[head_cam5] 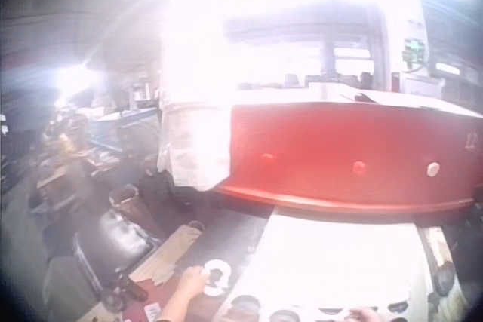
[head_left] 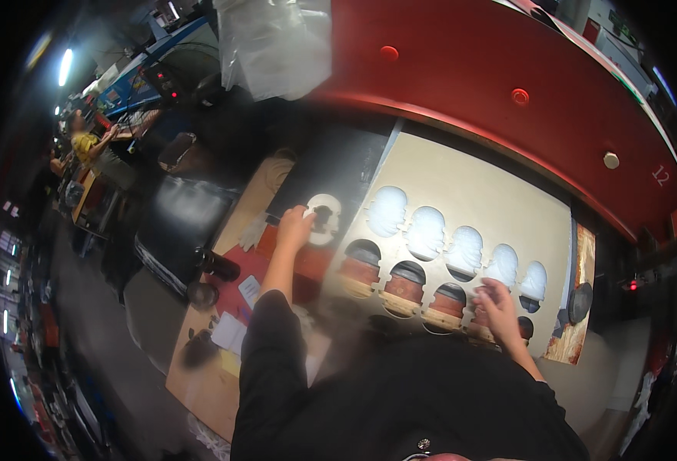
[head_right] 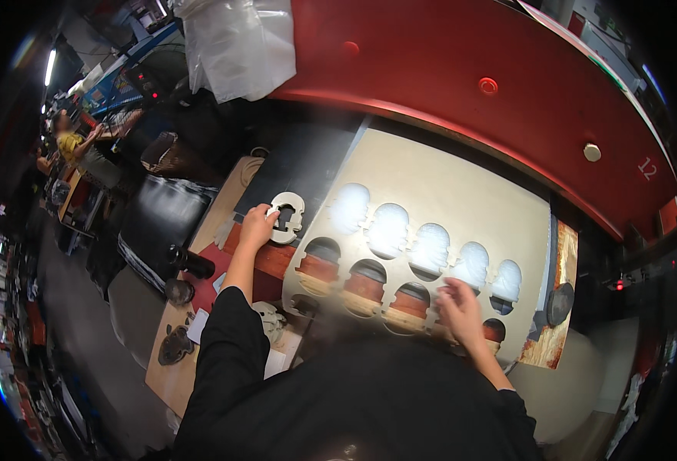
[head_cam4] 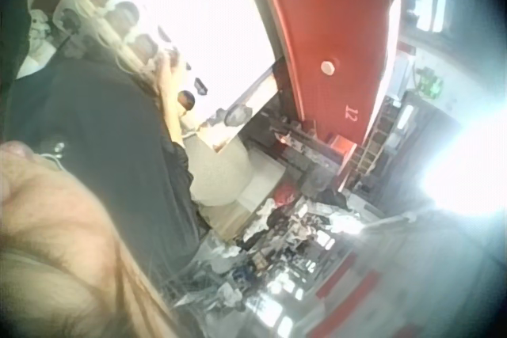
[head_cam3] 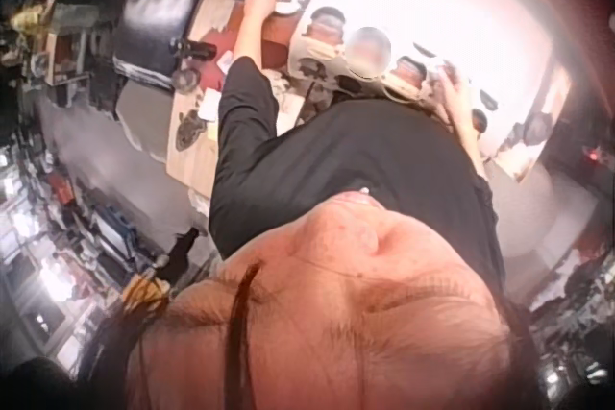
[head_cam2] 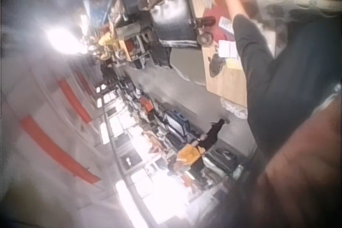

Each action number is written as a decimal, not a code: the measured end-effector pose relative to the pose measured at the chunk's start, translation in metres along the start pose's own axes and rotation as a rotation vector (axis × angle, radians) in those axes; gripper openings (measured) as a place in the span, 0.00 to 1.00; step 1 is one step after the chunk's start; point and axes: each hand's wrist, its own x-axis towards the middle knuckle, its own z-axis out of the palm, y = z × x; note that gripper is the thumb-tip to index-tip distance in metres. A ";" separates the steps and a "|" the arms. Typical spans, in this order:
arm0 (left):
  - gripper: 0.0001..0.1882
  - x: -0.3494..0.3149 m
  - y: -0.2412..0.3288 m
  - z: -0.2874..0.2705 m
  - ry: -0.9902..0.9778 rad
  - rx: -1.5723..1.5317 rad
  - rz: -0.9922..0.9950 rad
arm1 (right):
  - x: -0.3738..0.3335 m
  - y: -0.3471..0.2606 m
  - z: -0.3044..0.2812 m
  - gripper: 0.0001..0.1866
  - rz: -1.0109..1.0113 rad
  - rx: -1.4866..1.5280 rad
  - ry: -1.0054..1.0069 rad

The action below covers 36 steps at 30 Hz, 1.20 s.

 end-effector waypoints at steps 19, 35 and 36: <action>0.21 -0.145 0.085 0.010 0.145 -0.018 0.109 | -0.046 0.072 -0.171 0.27 -0.081 -0.847 0.990; 0.30 -0.128 0.099 0.011 0.003 -0.078 0.136 | -0.057 0.034 -0.149 0.30 0.080 -0.965 0.972; 0.31 -0.121 0.107 0.016 0.070 -0.023 0.192 | -0.046 0.029 -0.147 0.32 0.148 -0.958 0.959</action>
